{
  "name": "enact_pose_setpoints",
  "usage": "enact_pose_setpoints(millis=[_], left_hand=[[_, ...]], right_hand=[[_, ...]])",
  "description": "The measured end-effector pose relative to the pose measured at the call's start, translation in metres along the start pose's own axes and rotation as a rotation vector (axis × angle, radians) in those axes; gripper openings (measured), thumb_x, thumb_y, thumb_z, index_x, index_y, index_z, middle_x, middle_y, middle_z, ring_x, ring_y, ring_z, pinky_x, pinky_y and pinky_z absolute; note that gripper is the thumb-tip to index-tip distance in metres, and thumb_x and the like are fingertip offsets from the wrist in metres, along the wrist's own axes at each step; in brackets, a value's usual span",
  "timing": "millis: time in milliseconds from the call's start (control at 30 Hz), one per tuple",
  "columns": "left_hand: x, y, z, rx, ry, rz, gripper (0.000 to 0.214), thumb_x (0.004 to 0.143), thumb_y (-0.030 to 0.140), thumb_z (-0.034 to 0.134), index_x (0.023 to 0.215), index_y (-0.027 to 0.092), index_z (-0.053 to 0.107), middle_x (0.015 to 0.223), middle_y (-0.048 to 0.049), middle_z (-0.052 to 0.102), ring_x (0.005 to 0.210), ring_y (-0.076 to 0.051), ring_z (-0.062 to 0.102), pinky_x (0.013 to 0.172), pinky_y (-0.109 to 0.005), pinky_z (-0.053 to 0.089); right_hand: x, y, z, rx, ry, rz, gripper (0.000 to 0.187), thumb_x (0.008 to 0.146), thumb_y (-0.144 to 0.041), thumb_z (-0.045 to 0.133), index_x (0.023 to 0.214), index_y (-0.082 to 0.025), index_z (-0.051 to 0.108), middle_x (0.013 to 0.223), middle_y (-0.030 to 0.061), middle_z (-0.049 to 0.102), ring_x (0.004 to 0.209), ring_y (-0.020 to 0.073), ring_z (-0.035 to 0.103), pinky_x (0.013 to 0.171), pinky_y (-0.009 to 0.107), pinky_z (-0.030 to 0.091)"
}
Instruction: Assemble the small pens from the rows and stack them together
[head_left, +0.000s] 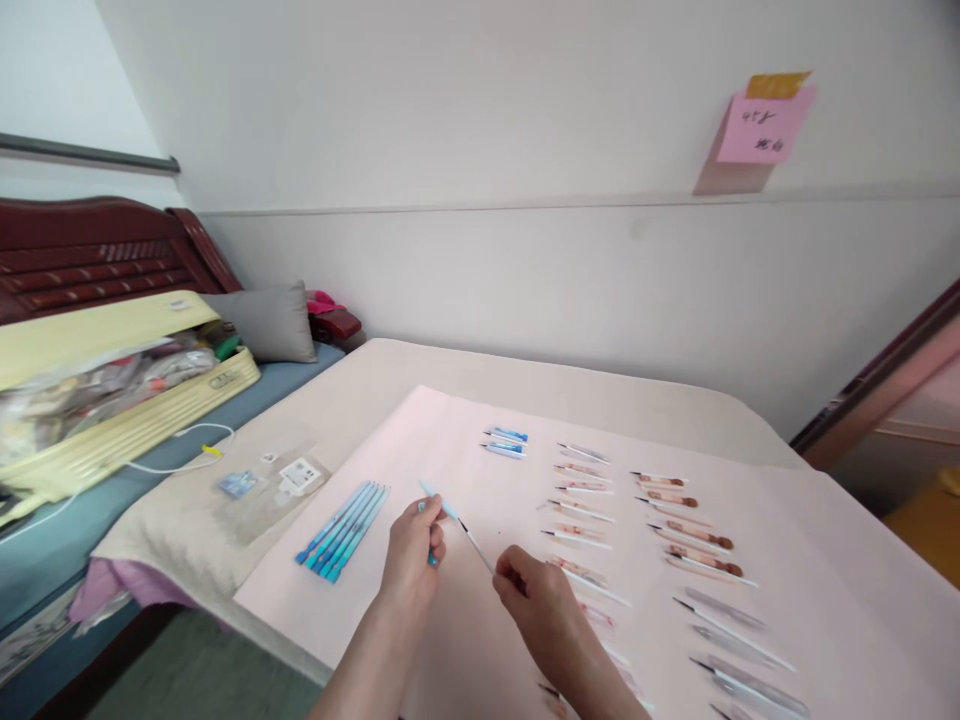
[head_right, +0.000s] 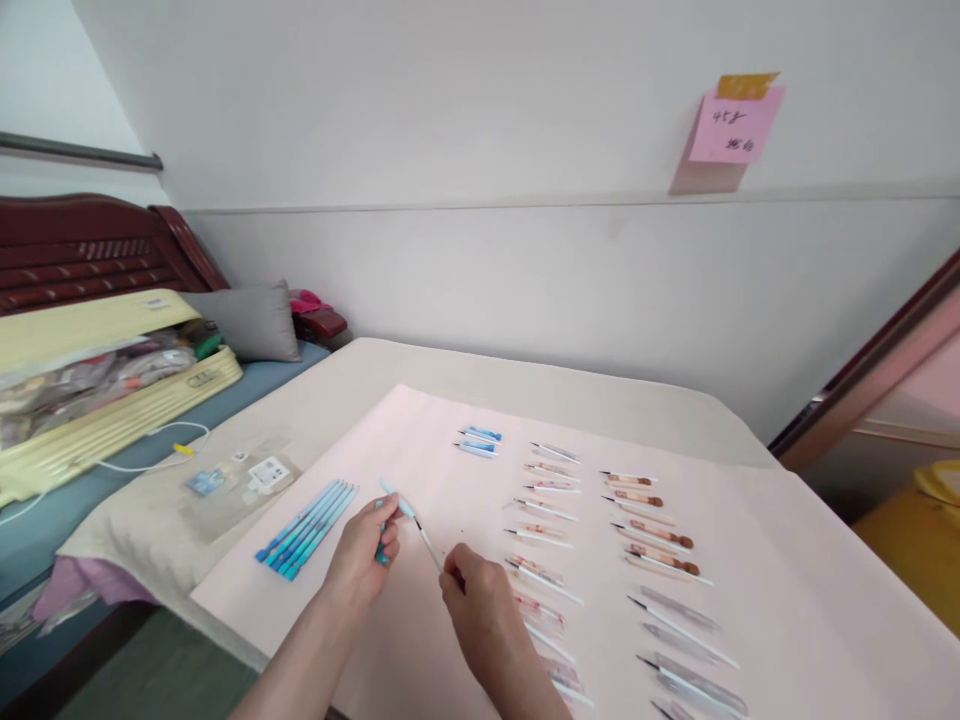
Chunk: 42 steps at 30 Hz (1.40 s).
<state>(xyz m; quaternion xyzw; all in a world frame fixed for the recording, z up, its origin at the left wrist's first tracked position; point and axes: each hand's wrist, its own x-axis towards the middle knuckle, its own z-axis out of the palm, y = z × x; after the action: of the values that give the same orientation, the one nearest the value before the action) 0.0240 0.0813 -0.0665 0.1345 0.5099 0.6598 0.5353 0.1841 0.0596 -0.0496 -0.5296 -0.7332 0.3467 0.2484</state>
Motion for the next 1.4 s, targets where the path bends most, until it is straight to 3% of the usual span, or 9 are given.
enact_pose_setpoints(millis=[833, 1033, 1133, 1233, 1300, 1400], left_hand=[[0.006, -0.002, -0.005, -0.040, 0.021, -0.079, 0.021, 0.068, 0.025, 0.068, 0.070, 0.014, 0.050, 0.063, 0.0026, 0.048, 0.038, 0.000, 0.030, 0.033, -0.015, 0.018], [0.009, 0.007, -0.007, -0.119, 0.041, -0.094, 0.014, 0.072, 0.018, 0.063, 0.071, 0.013, 0.049, 0.064, 0.0016, 0.049, 0.038, 0.000, 0.029, 0.034, -0.015, 0.020], [0.009, 0.007, -0.008, -0.157, 0.007, -0.135, 0.015, 0.071, 0.018, 0.063, 0.072, 0.013, 0.049, 0.064, 0.0010, 0.050, 0.038, 0.000, 0.030, 0.034, -0.015, 0.021], [0.008, 0.007, -0.008, -0.192, -0.002, -0.192, 0.016, 0.070, 0.018, 0.065, 0.073, 0.013, 0.050, 0.065, 0.0002, 0.052, 0.038, 0.000, 0.030, 0.033, -0.015, 0.021], [0.008, 0.009, -0.008, -0.214, -0.002, -0.213, 0.017, 0.070, 0.019, 0.065, 0.073, 0.014, 0.049, 0.065, -0.0002, 0.052, 0.038, 0.000, 0.030, 0.033, -0.014, 0.020], [0.007, 0.013, -0.009, -0.240, -0.006, -0.228, 0.017, 0.069, 0.018, 0.066, 0.074, 0.014, 0.050, 0.065, 0.0003, 0.052, 0.038, 0.000, 0.030, 0.033, -0.014, 0.020]], right_hand=[[0.002, 0.009, -0.003, -0.007, -0.012, -0.024, 0.012, 0.072, -0.020, 0.043, 0.062, -0.020, 0.049, 0.051, -0.0043, 0.046, 0.051, 0.0101, 0.041, 0.050, 0.021, 0.028], [0.021, 0.042, -0.017, -0.014, 0.202, 0.078, 0.008, 0.068, -0.019, 0.046, 0.061, -0.021, 0.044, 0.050, -0.0045, 0.046, 0.049, 0.0112, 0.042, 0.048, 0.023, 0.029], [0.030, 0.053, -0.024, 0.276, 0.242, 0.217, 0.006, 0.070, -0.020, 0.044, 0.075, -0.021, 0.046, 0.054, -0.0051, 0.051, 0.039, 0.0098, 0.043, 0.040, 0.022, 0.030], [0.033, 0.053, -0.031, 0.693, 0.248, 0.311, 0.027, 0.071, -0.023, 0.053, 0.098, -0.021, 0.046, 0.062, -0.0044, 0.057, 0.043, 0.0109, 0.052, 0.038, 0.020, 0.034], [0.033, 0.052, -0.035, 0.916, 0.248, 0.355, 0.034, 0.068, -0.023, 0.062, 0.099, -0.019, 0.048, 0.065, -0.0037, 0.059, 0.048, 0.0093, 0.055, 0.040, 0.017, 0.037], [0.035, 0.055, -0.038, 1.139, 0.233, 0.400, 0.031, 0.062, -0.019, 0.070, 0.089, -0.015, 0.053, 0.066, -0.0021, 0.061, 0.040, 0.0023, 0.045, 0.033, 0.011, 0.030]])
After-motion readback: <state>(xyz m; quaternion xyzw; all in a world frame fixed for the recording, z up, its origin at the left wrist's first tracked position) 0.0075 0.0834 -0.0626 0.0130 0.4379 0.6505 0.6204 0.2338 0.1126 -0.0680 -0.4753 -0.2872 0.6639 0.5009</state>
